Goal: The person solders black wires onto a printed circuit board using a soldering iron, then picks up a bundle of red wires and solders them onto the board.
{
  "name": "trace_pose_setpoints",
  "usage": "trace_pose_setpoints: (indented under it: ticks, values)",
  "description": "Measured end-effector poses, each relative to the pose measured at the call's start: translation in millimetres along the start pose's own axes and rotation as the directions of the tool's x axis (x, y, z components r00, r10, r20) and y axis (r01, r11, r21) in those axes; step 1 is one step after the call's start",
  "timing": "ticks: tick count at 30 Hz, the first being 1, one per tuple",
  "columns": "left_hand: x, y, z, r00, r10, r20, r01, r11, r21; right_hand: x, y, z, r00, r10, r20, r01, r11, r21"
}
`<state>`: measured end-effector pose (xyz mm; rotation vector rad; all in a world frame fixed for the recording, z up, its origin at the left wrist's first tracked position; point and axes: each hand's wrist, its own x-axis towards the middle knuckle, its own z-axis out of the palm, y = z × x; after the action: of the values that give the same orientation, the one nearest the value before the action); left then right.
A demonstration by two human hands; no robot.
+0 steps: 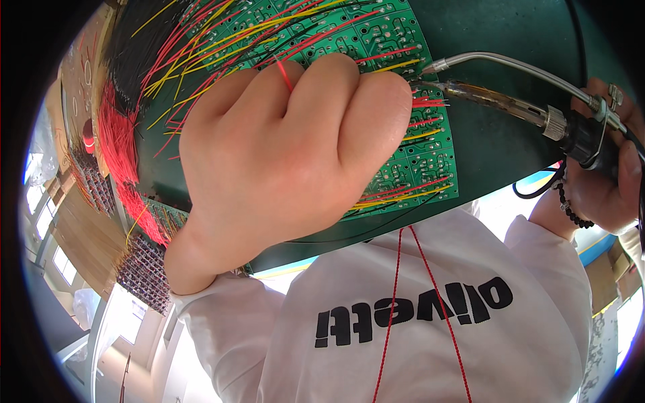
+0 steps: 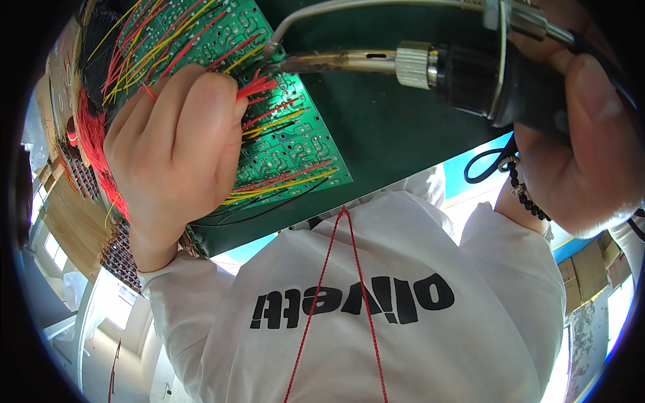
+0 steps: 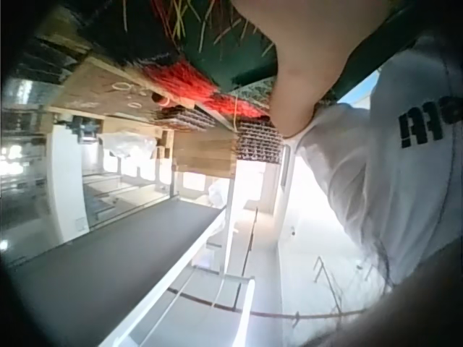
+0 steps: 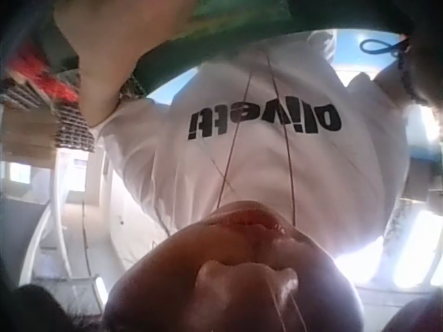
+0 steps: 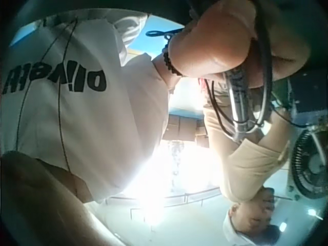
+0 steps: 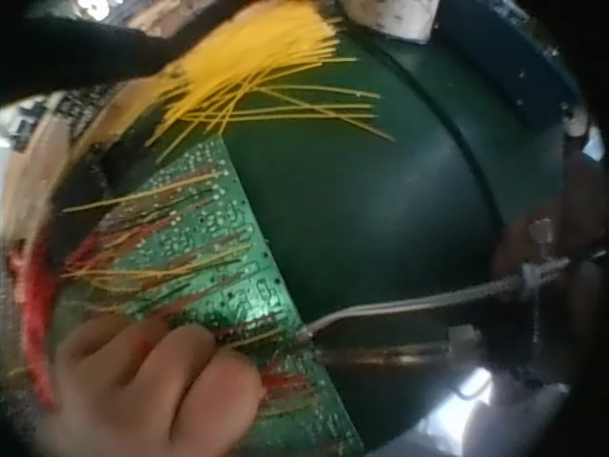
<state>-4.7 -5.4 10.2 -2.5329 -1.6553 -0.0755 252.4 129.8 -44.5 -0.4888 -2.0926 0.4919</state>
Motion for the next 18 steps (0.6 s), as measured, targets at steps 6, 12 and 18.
trace_pose_setpoints:
  ticks: [6,12,18]
  values:
    - [0,1,0,1.0,-0.013,-0.006,0.013,1.0,0.016,-1,6,1,0.999,0.015,-0.032,-0.015,1.0,0.028]
    - [0,2,0,1.0,-0.021,0.003,0.021,1.0,0.008,5,2,6,0.997,0.027,-0.066,-0.023,0.998,0.055]
    - [0,2,1,1.0,-0.022,0.002,0.022,1.0,0.005,9,-3,12,0.994,0.045,-0.095,-0.037,0.996,0.077]
